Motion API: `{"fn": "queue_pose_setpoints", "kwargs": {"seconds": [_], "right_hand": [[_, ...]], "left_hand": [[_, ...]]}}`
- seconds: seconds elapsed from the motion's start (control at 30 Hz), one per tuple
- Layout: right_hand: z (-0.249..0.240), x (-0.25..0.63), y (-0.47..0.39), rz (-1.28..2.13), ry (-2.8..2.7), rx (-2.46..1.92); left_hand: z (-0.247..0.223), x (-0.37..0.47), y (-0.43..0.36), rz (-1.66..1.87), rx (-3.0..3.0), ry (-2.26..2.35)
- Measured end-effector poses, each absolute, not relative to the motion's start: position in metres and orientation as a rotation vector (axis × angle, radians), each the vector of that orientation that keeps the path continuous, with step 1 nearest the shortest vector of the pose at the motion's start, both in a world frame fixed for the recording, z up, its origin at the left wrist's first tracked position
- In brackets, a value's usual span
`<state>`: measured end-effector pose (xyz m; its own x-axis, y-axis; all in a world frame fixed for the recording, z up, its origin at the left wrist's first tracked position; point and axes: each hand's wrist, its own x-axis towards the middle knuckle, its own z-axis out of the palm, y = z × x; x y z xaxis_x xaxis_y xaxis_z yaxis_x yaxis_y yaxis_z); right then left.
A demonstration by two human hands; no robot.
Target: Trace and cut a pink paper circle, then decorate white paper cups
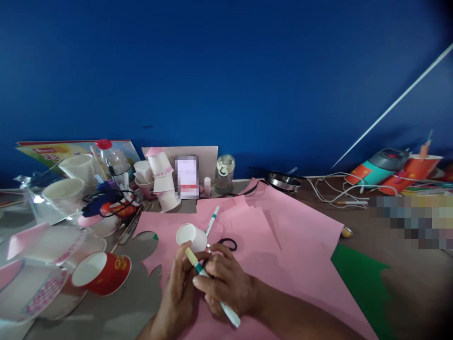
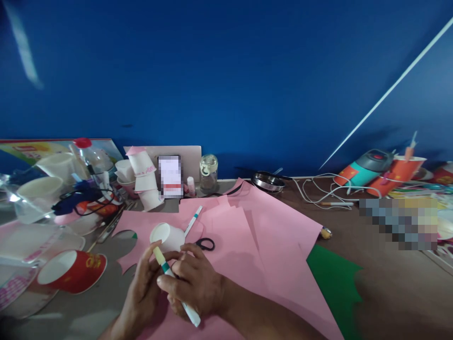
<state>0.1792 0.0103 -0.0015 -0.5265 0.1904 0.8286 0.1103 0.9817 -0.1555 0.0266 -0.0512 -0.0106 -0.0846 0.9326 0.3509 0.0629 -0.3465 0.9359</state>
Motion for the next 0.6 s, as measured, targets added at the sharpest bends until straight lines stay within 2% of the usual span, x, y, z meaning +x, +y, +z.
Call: {"fn": "queue_pose_setpoints", "kwargs": {"seconds": [0.27,0.47,0.6], "right_hand": [[0.001,0.178,0.012,0.108,-2.189,-0.221],[-0.001,0.18,0.02,0.142,-2.072,-0.202],[0.0,0.183,0.024,0.113,-1.987,-0.369]], "left_hand": [[-0.024,0.033,-0.055,1.511,1.579,1.213],[-0.011,0.02,-0.048,1.463,1.689,1.222],[-0.005,-0.001,-0.038,1.644,1.702,1.46]]}}
